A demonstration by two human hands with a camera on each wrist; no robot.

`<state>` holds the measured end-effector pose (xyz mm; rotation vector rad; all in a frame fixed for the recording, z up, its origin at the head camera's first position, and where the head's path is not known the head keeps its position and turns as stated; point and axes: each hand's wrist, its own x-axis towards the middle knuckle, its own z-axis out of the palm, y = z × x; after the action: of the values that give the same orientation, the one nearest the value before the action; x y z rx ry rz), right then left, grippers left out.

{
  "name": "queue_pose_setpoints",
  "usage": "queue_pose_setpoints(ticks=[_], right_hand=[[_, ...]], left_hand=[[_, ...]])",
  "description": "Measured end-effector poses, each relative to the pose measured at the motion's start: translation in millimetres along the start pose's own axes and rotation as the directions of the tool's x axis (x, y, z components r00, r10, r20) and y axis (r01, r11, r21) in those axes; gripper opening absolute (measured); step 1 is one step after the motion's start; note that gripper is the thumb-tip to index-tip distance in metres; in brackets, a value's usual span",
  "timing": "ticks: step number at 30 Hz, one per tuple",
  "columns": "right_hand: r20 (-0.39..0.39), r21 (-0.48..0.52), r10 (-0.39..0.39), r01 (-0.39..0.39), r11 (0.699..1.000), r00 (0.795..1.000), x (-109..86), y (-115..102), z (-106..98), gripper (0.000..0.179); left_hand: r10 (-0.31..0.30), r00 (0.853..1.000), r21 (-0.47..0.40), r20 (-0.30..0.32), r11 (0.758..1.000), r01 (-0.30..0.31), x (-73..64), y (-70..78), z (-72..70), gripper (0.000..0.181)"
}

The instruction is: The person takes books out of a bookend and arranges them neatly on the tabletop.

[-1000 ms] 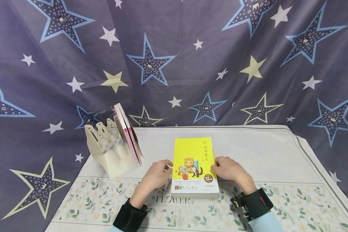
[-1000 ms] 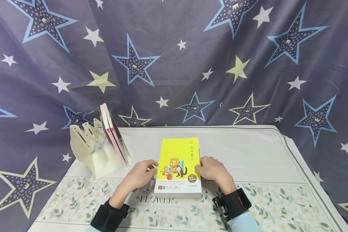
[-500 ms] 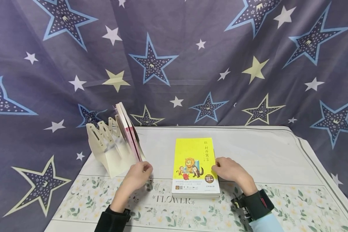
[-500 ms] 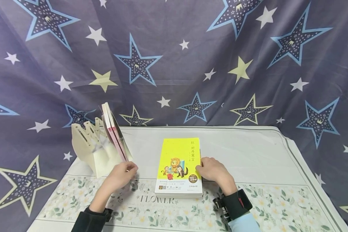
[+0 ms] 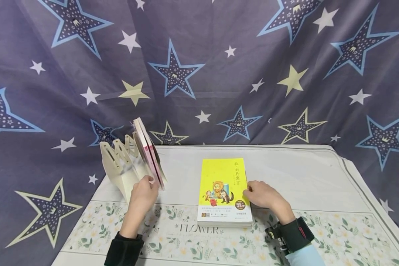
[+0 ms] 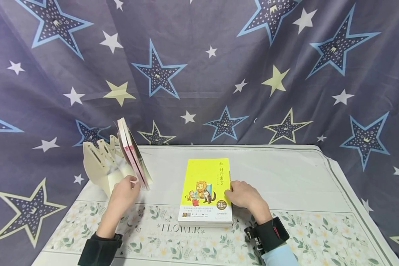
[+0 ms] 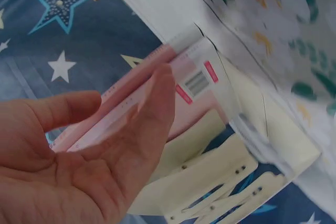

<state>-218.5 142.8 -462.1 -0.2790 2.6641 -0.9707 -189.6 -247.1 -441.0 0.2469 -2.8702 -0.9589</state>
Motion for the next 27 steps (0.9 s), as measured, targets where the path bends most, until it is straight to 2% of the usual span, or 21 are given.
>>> queue_pose_setpoints(ticks=[5,9,18,27], right_hand=[[-0.004,-0.010,0.000,0.000,1.000,1.000,0.0,-0.3,-0.1,0.017],[-0.005,-0.018,-0.004,0.004,1.000,1.000,0.0,-0.5,0.0,0.017],[-0.005,-0.008,-0.001,0.001,1.000,1.000,1.1,-0.5,1.1,0.018],[-0.003,-0.005,0.000,0.000,1.000,1.000,0.2,-0.7,1.3,0.018]], left_hand=[[-0.005,0.997,0.031,-0.077,0.999,0.008,7.3,1.2,3.3,0.053],[0.000,0.994,0.032,-0.113,0.999,0.004,11.7,2.3,7.3,0.052],[0.005,0.989,0.043,-0.151,0.999,0.002,20.0,1.2,14.1,0.051],[-0.010,0.988,0.022,-0.154,1.000,0.013,25.1,2.6,13.8,0.049]])
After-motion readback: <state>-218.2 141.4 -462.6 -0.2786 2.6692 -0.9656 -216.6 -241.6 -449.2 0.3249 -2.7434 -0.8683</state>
